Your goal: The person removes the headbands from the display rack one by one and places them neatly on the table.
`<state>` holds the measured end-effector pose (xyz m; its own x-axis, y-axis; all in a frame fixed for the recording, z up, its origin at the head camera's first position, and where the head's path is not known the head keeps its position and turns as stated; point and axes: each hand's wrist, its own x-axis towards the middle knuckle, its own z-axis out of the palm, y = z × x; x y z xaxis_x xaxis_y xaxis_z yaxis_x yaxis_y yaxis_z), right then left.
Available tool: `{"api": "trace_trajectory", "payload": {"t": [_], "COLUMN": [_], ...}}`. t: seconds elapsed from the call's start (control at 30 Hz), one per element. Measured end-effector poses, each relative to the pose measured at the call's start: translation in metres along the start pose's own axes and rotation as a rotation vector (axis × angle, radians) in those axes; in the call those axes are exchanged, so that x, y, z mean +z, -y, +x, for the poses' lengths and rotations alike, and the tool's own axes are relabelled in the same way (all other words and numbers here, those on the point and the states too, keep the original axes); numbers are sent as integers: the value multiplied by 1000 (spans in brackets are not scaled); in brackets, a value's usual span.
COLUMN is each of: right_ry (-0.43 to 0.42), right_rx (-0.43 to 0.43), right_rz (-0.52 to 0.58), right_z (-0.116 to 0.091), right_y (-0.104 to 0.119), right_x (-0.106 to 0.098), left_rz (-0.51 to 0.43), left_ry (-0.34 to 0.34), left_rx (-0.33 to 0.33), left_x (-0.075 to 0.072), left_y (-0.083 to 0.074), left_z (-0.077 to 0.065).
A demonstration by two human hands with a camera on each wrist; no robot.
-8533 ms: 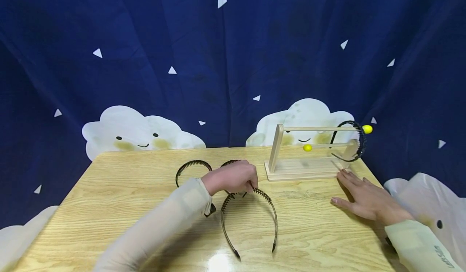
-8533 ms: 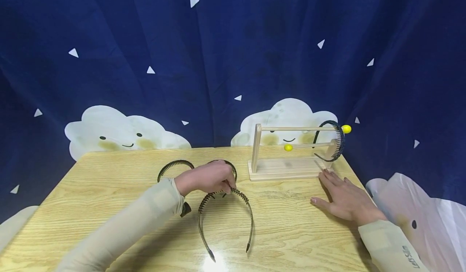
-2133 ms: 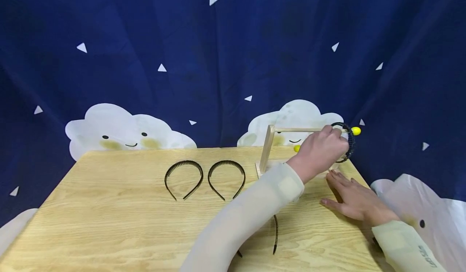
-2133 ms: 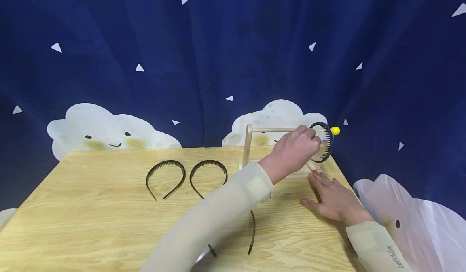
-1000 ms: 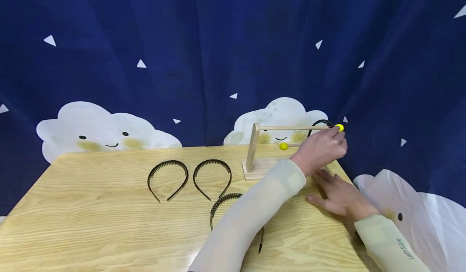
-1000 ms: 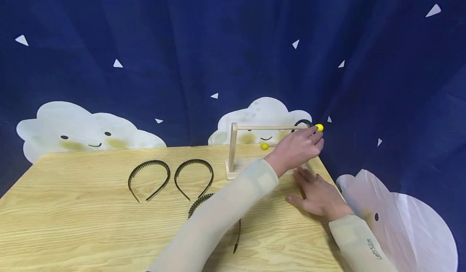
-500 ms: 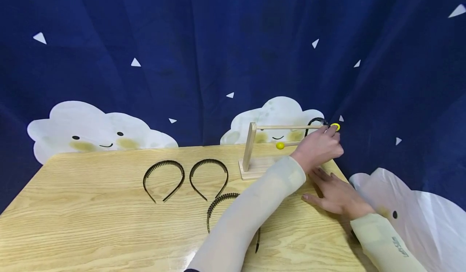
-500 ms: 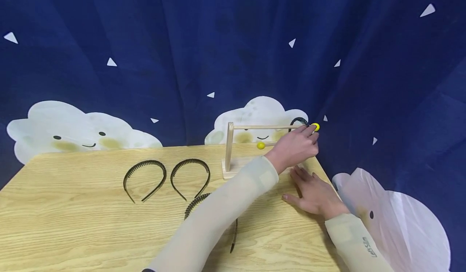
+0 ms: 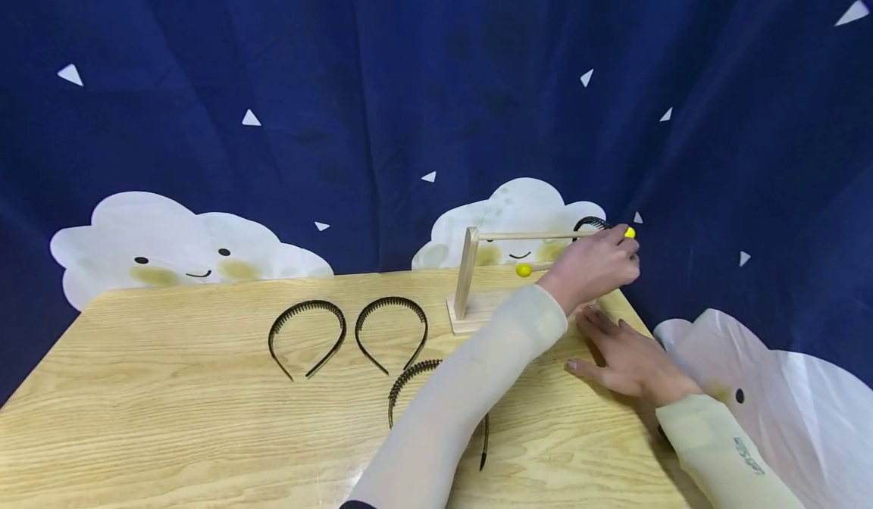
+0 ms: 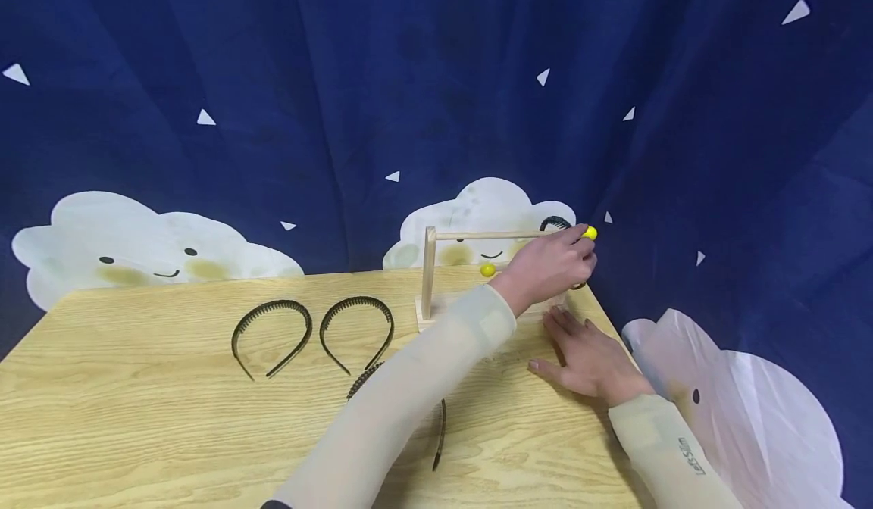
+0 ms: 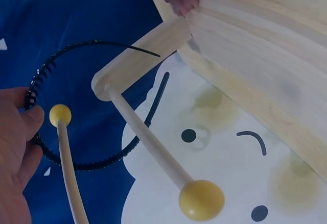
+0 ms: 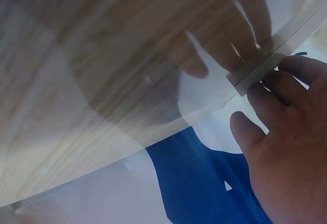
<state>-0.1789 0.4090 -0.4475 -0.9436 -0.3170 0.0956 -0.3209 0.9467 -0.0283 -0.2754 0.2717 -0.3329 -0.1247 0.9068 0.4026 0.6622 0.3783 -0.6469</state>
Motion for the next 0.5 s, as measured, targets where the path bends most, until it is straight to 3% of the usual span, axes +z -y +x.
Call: {"api": "trace_trajectory", "payload": {"t": [0.2, 0.5], "right_ry": [-17, 26], "right_rx": [-8, 25], "right_rz": [-15, 8], "right_z": [3, 0], "right_y": [0, 0], "right_x": [-2, -2], "left_rz": [21, 10], "left_ry": [-39, 3], "left_rx": [-8, 9], "left_x": [-5, -14], "left_y": [16, 28], "left_z": [-4, -8]}}
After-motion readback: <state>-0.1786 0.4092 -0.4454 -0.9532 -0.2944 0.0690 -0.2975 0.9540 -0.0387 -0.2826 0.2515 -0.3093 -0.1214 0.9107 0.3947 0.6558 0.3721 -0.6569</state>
